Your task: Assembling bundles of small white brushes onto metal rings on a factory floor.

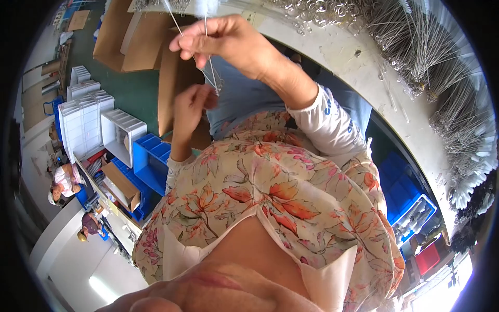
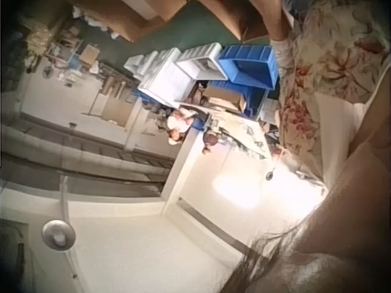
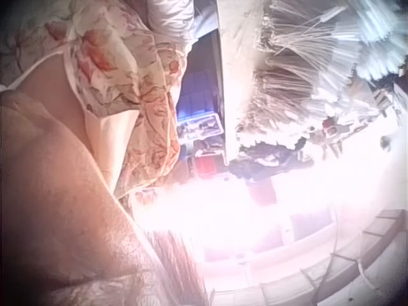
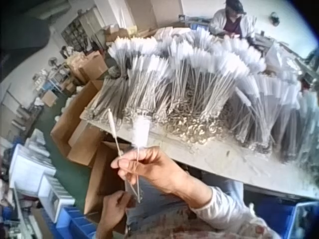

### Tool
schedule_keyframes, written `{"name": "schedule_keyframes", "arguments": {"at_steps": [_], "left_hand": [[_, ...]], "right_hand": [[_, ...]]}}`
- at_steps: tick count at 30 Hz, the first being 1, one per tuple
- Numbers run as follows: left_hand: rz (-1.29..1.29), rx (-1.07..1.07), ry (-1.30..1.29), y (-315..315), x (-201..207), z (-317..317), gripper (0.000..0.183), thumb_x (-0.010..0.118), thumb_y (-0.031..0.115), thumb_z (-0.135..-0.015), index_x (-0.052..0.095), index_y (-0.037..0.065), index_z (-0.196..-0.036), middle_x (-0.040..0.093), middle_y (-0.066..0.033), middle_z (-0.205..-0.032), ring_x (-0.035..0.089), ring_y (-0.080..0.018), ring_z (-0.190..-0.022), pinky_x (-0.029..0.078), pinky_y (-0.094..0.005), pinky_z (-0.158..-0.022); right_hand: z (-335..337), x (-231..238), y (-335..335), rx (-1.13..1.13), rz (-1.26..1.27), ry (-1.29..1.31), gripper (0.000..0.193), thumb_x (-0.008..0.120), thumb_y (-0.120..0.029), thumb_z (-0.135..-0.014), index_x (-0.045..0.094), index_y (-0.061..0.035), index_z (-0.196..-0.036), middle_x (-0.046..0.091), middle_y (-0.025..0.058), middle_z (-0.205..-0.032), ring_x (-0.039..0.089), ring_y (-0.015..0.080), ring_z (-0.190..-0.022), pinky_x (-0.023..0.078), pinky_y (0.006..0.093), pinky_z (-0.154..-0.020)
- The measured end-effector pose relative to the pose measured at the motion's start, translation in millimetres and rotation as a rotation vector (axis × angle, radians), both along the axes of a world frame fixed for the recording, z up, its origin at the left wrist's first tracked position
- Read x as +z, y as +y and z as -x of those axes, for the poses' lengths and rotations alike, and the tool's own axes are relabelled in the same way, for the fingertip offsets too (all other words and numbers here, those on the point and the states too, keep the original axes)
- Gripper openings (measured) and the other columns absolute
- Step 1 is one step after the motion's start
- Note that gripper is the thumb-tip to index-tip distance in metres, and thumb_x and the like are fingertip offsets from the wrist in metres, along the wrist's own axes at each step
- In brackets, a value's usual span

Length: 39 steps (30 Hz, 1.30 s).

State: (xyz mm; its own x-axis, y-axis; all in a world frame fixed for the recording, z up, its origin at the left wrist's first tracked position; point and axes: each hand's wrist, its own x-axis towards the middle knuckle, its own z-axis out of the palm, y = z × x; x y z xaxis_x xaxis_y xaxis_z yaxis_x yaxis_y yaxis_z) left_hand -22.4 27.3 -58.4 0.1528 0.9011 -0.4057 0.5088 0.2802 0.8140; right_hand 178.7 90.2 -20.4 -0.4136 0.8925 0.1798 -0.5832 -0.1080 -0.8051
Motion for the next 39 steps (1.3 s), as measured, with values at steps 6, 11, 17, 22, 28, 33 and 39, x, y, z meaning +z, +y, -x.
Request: {"name": "schedule_keyframes", "arguments": {"at_steps": [6,11,17,22,28,33,39], "left_hand": [[-1.172,-0.391,0.228,13,75,-8,0.019,0.070,0.001,-0.071,0.067,0.006,-0.089,0.058,-0.0069,-0.096,0.057,-0.0196,-0.082,0.047,-0.0285,-0.066],[-1.536,-0.765,0.292,32,89,-2,0.019,0.072,0.002,-0.065,0.068,0.008,-0.083,0.056,-0.0034,-0.099,0.052,-0.0194,-0.086,0.047,-0.0324,-0.069],[-1.556,-0.921,0.359,41,108,-6,0.015,0.067,0.009,-0.066,0.064,0.003,-0.079,0.061,-0.0028,-0.086,0.057,-0.0203,-0.082,0.050,-0.0340,-0.075],[-1.309,-0.854,0.324,48,89,-1,0.014,0.067,0.006,-0.067,0.064,0.003,-0.081,0.062,-0.0039,-0.087,0.059,-0.0209,-0.083,0.050,-0.0371,-0.072],[-0.304,-0.226,0.041,43,98,26,0.021,0.060,0.007,-0.083,0.062,0.002,-0.103,0.062,-0.0035,-0.090,0.056,-0.0094,-0.071,0.045,-0.0229,-0.063],[-0.538,-0.260,0.231,64,130,73,0.023,0.053,0.007,-0.090,0.059,0.001,-0.111,0.058,-0.0020,-0.080,0.048,-0.0050,-0.069,0.038,-0.0174,-0.063],[-0.354,-0.252,0.580,91,156,121,0.017,0.051,0.013,-0.090,0.059,0.000,-0.098,0.050,0.0017,-0.071,0.045,-0.0055,-0.065,0.036,-0.0190,-0.060]], "right_hand": [[14,-5,15,0.193,0.225,0.274,0.021,0.055,-0.020,-0.090,0.064,-0.0032,-0.099,0.066,0.0035,-0.079,0.061,0.0094,-0.063,0.049,0.0211,-0.055],[26,1,15,0.261,0.264,0.298,0.021,0.055,-0.018,-0.090,0.064,-0.0024,-0.100,0.066,0.0044,-0.081,0.062,0.0107,-0.065,0.050,0.0216,-0.056],[9,10,12,0.079,0.250,0.007,0.031,0.049,-0.028,-0.093,0.060,-0.0021,-0.106,0.059,0.0023,-0.071,0.061,0.0130,-0.057,0.052,0.0230,-0.050],[-1,43,7,0.051,-0.089,-0.064,0.040,0.043,-0.037,-0.094,0.060,-0.0005,-0.099,0.056,0.0021,-0.068,0.059,0.0111,-0.054,0.049,0.0191,-0.048],[39,75,-47,0.146,-1.096,-0.345,0.039,0.069,-0.033,-0.070,0.064,-0.0059,-0.097,0.063,0.0126,-0.078,0.059,0.0293,-0.088,0.048,0.0394,-0.069],[-25,45,-56,-0.066,-0.838,-0.519,0.029,0.070,-0.010,-0.071,0.062,-0.0044,-0.098,0.061,0.0112,-0.093,0.057,0.0287,-0.090,0.046,0.0370,-0.080],[-131,-25,-61,-0.984,-0.556,-1.567,0.010,0.068,-0.013,-0.076,0.067,-0.0098,-0.086,0.061,0.0040,-0.077,0.062,0.0220,-0.062,0.051,0.0303,-0.056]]}}
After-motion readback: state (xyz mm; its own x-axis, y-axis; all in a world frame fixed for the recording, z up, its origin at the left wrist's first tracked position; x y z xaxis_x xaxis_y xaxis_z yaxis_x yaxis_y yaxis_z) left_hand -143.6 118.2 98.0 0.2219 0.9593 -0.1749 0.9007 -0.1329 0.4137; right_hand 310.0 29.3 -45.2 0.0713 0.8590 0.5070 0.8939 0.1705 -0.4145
